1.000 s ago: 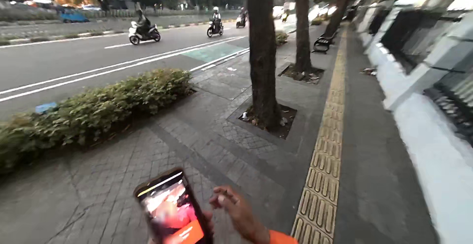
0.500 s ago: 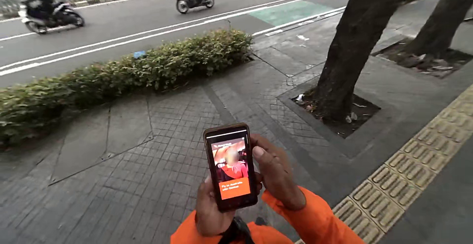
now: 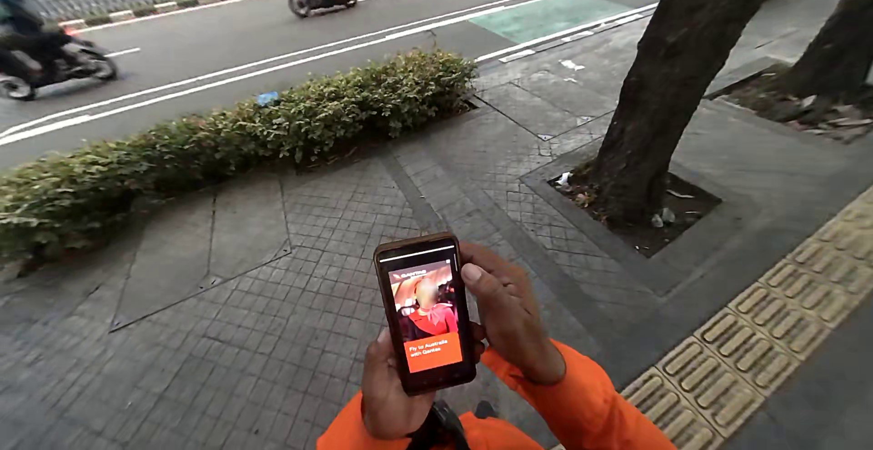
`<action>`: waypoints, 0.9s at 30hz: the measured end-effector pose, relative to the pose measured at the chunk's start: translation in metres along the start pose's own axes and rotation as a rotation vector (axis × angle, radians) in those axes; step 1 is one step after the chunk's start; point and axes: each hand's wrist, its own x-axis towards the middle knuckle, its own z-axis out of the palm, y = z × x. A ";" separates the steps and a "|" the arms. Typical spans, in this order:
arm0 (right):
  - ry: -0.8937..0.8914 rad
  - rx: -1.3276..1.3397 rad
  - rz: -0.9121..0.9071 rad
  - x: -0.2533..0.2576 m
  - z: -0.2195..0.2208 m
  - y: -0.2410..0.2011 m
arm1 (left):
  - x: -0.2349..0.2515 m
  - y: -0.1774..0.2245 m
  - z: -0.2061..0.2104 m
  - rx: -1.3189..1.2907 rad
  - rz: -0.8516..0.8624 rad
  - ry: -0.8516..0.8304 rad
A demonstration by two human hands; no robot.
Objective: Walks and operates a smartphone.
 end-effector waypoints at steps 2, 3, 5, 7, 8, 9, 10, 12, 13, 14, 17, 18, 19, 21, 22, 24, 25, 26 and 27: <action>-0.001 0.000 0.006 0.001 0.001 0.000 | 0.001 0.000 0.000 0.000 -0.002 -0.012; -0.003 -0.001 0.008 0.001 0.001 0.000 | 0.001 0.001 0.000 0.003 -0.001 -0.011; -0.007 -0.003 0.012 0.002 0.002 0.000 | 0.000 0.001 0.000 -0.003 0.000 -0.003; -0.006 -0.005 0.018 0.001 0.003 0.001 | 0.000 0.001 0.000 -0.007 0.007 0.006; -0.005 -0.005 0.021 0.001 0.003 0.001 | 0.000 0.000 0.001 -0.006 0.011 0.011; -0.003 -0.012 0.024 0.001 0.003 0.001 | 0.000 0.000 0.001 0.002 0.017 0.011; -0.002 -0.020 0.030 0.000 0.003 0.001 | 0.000 0.000 0.001 0.011 0.017 0.011; -0.001 -0.011 0.046 0.000 0.005 0.001 | -0.001 0.000 0.004 0.042 0.027 0.055; 0.002 -0.004 0.051 0.000 0.006 0.001 | -0.002 0.000 0.004 0.050 0.033 0.069; 0.005 0.001 0.055 0.000 0.007 0.001 | -0.003 0.000 0.004 0.058 0.032 0.080; -0.013 0.011 0.051 0.001 0.009 0.002 | -0.004 0.001 0.002 0.070 0.039 0.086; -0.017 0.014 0.052 0.001 0.010 0.002 | -0.004 0.001 0.003 0.073 0.052 0.091; -0.020 0.020 0.053 0.002 0.011 0.002 | -0.005 0.002 0.002 0.067 0.058 0.099; -0.025 0.034 0.053 0.002 0.013 0.002 | -0.006 0.003 0.000 0.061 0.049 0.101; -0.028 0.033 0.050 0.002 0.014 0.002 | -0.007 0.003 -0.002 0.060 0.043 0.098; -0.026 0.018 0.046 0.001 0.015 0.002 | -0.008 0.004 -0.002 0.056 0.046 0.086; -0.024 0.021 0.048 0.000 0.015 0.002 | -0.008 0.004 -0.001 0.049 0.049 0.085; -0.025 0.031 0.051 0.000 0.015 0.001 | -0.008 0.004 0.000 0.038 0.049 0.083; -0.029 0.046 0.055 0.000 0.015 0.001 | -0.008 0.004 0.001 0.022 0.045 0.085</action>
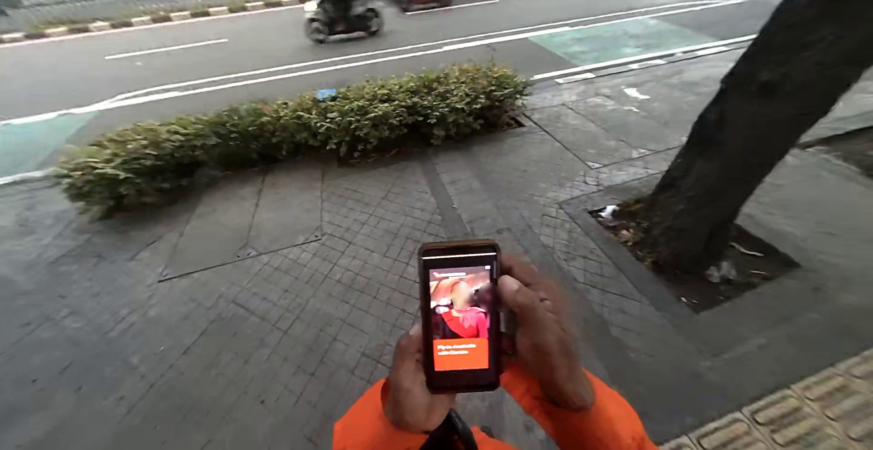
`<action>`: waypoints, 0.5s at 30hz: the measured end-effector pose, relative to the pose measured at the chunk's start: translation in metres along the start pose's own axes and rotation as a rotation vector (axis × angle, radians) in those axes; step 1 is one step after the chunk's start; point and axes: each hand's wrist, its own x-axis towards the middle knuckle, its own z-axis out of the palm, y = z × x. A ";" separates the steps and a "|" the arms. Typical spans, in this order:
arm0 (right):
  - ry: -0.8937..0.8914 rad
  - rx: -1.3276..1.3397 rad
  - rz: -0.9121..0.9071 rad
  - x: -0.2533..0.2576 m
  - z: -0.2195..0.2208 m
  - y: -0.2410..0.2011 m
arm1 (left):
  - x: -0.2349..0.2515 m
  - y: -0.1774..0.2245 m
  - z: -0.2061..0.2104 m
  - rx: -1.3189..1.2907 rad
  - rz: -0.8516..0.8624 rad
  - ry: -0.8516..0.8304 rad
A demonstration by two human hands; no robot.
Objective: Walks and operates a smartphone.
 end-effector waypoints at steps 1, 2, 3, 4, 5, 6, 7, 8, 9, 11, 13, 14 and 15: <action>-0.004 0.001 0.000 0.000 0.000 0.000 | 0.000 0.000 0.000 -0.016 -0.001 -0.001; -0.007 -0.006 -0.003 0.000 0.000 -0.001 | 0.000 0.000 0.000 -0.034 -0.001 -0.013; -0.005 -0.011 -0.007 0.000 0.000 -0.001 | 0.000 0.000 0.000 -0.049 -0.001 -0.020; -0.004 -0.015 -0.012 0.000 0.001 -0.002 | 0.000 0.001 0.001 -0.059 -0.002 -0.027; -0.001 -0.017 -0.016 0.000 0.001 -0.002 | -0.001 0.001 0.002 -0.052 0.006 -0.024; -0.001 -0.019 -0.021 0.000 0.002 -0.003 | -0.001 0.000 0.002 -0.044 0.012 -0.028; 0.000 -0.019 -0.025 0.000 0.002 -0.003 | -0.001 0.000 0.003 -0.040 0.015 -0.035; 0.001 -0.018 -0.028 -0.001 0.002 -0.004 | -0.001 0.001 0.003 -0.035 0.016 -0.035; 0.002 -0.015 -0.029 -0.001 0.003 -0.004 | -0.001 0.001 0.004 -0.033 0.015 -0.038; 0.000 -0.005 -0.034 -0.002 0.003 -0.006 | -0.002 0.001 0.004 -0.030 0.014 -0.037; 0.002 -0.011 -0.038 -0.003 0.004 -0.007 | -0.002 0.001 0.004 -0.040 0.010 -0.038; 0.002 -0.016 -0.039 -0.004 0.004 -0.007 | -0.003 0.001 0.005 -0.040 0.014 -0.038; 0.000 -0.020 -0.039 -0.004 0.004 -0.008 | -0.003 0.001 0.006 -0.043 0.014 -0.041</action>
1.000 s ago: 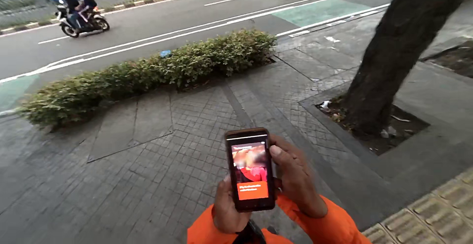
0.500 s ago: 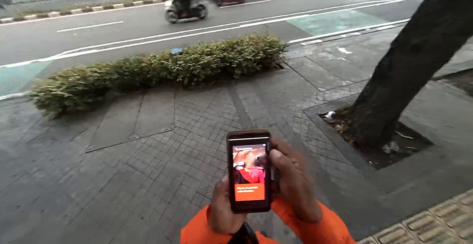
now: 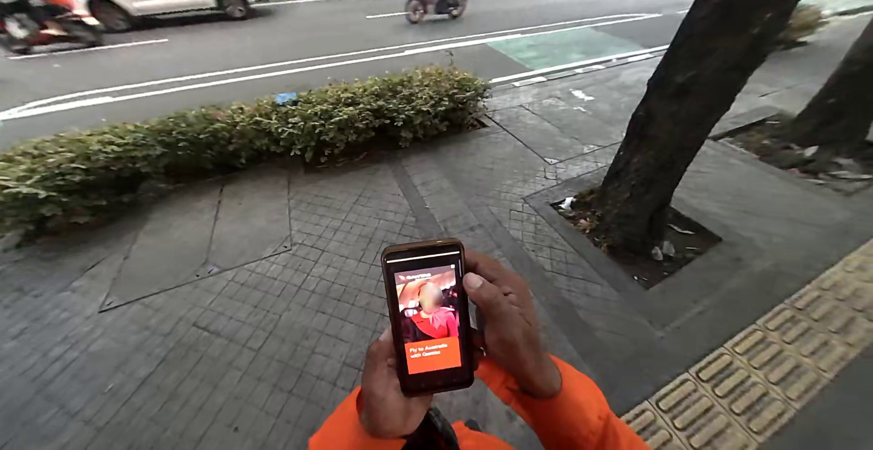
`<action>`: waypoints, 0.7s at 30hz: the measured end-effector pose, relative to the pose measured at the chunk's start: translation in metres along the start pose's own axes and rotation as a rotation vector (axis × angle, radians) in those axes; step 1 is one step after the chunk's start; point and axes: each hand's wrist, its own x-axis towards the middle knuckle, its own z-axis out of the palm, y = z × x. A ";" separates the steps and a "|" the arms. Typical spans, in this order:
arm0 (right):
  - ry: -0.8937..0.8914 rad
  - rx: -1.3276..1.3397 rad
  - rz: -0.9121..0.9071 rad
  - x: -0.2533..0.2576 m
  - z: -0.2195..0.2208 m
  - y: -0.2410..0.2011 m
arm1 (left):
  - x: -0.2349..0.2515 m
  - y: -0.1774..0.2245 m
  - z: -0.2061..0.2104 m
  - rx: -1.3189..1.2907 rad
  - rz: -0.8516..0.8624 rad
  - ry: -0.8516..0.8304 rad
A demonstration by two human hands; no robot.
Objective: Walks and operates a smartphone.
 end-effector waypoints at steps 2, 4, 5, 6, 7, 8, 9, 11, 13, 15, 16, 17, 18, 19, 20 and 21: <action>-0.003 -0.003 0.000 -0.001 0.000 -0.001 | -0.002 0.001 0.000 -0.008 -0.006 -0.020; -0.005 -0.003 -0.002 -0.001 0.001 -0.002 | -0.002 0.001 -0.001 -0.019 -0.014 -0.032; -0.003 -0.005 -0.003 -0.001 0.001 -0.002 | -0.003 0.001 -0.001 -0.020 -0.017 -0.031; -0.002 -0.011 -0.004 -0.001 0.001 -0.002 | -0.003 0.001 -0.001 -0.019 -0.017 -0.030; 0.000 -0.017 -0.006 -0.001 0.001 -0.002 | -0.004 0.001 -0.002 -0.015 -0.018 -0.035; 0.001 -0.022 -0.008 -0.001 0.001 -0.002 | -0.005 0.001 -0.003 -0.009 -0.019 -0.039; 0.001 -0.025 -0.009 -0.002 0.001 -0.002 | -0.005 0.002 -0.004 -0.004 -0.021 -0.041; -0.002 -0.032 -0.008 -0.002 0.002 -0.003 | -0.006 0.003 -0.004 -0.004 -0.016 -0.042; -0.004 -0.034 -0.007 -0.002 0.002 -0.003 | -0.007 0.004 -0.003 -0.001 -0.010 -0.038; -0.002 -0.039 -0.005 -0.003 0.003 -0.003 | -0.008 0.004 -0.003 0.018 -0.006 -0.034; -0.004 -0.042 -0.005 -0.003 0.003 -0.002 | -0.009 0.004 -0.004 0.036 -0.007 -0.038; -0.007 -0.045 -0.005 -0.003 0.003 -0.002 | -0.010 0.004 -0.004 0.042 -0.004 -0.041; -0.007 -0.047 -0.004 -0.004 0.003 -0.002 | -0.010 0.005 -0.004 0.044 -0.001 -0.043; -0.008 -0.051 -0.001 -0.004 0.004 -0.003 | -0.010 0.005 -0.003 0.040 0.000 -0.046; -0.006 -0.058 0.003 -0.004 0.004 -0.004 | -0.010 0.005 -0.002 0.040 0.005 -0.042; -0.003 -0.063 0.009 -0.003 0.005 -0.006 | -0.010 0.005 -0.001 0.043 0.010 -0.039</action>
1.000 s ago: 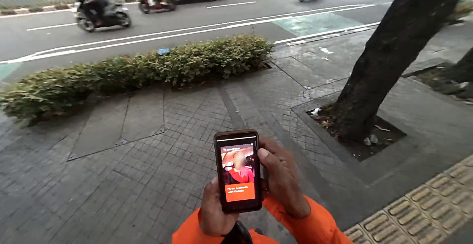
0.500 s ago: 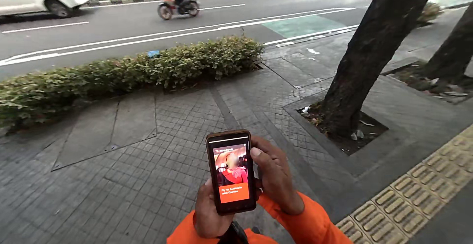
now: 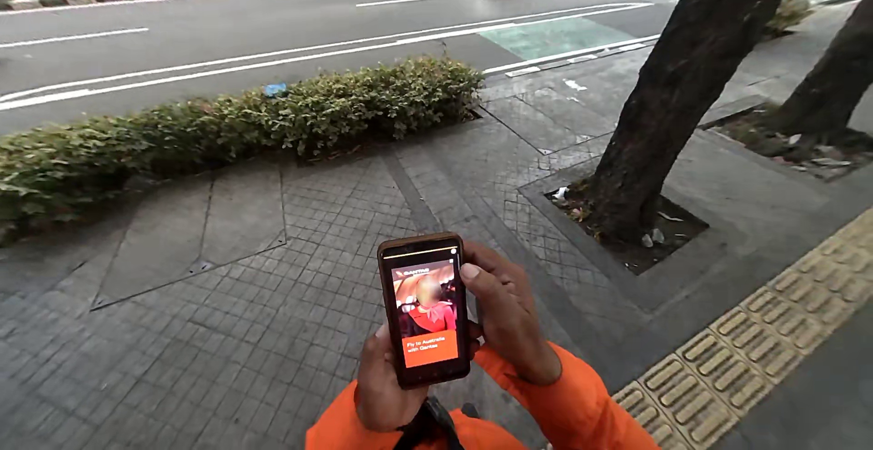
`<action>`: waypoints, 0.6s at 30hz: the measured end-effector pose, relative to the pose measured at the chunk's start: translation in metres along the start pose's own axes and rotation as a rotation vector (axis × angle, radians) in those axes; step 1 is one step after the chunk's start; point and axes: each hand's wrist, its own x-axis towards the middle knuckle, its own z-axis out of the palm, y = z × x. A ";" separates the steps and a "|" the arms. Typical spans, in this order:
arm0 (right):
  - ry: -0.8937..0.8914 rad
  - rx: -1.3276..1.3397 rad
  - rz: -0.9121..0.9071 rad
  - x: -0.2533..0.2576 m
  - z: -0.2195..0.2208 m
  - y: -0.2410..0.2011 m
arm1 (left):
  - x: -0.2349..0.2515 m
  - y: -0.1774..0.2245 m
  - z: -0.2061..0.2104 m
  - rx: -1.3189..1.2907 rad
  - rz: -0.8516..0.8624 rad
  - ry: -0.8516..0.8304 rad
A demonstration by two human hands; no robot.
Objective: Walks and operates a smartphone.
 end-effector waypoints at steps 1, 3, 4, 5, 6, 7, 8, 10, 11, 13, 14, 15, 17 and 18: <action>0.003 -0.007 0.007 0.000 0.000 -0.001 | 0.000 0.000 0.000 0.002 0.004 0.003; 0.006 -0.031 0.010 0.001 0.001 -0.002 | -0.001 0.000 0.000 0.026 0.010 0.007; 0.008 -0.049 0.006 0.001 0.001 -0.002 | -0.002 0.000 0.000 0.031 0.011 0.009; 0.012 -0.068 0.000 0.001 0.001 -0.003 | -0.003 0.000 -0.001 0.028 0.008 0.007; 0.019 -0.087 -0.005 0.002 0.001 -0.003 | -0.004 -0.001 -0.001 0.024 0.004 0.009; 0.026 -0.101 -0.008 0.003 0.001 -0.005 | -0.004 -0.001 -0.002 0.023 0.002 0.005; 0.034 -0.106 -0.012 0.003 0.001 -0.005 | -0.004 -0.001 -0.002 0.024 0.000 -0.004; 0.052 -0.115 -0.017 0.005 0.001 -0.005 | -0.004 -0.002 -0.004 0.027 -0.007 -0.017; 0.062 -0.115 -0.017 0.005 0.000 -0.005 | -0.005 -0.003 -0.005 0.032 -0.014 -0.016; 0.078 -0.109 -0.010 0.005 0.000 -0.006 | -0.006 -0.003 -0.005 0.037 -0.029 -0.012; 0.086 -0.113 -0.008 0.005 0.000 -0.005 | -0.006 -0.003 -0.005 0.037 -0.036 -0.012; 0.095 -0.121 -0.006 0.005 0.000 -0.005 | -0.006 -0.003 -0.005 0.038 -0.038 -0.011; 0.106 -0.129 -0.011 0.005 0.000 -0.004 | -0.006 -0.005 -0.005 0.030 -0.040 -0.009; 0.103 -0.130 -0.016 0.005 -0.001 -0.004 | -0.006 -0.005 -0.006 0.028 -0.043 -0.010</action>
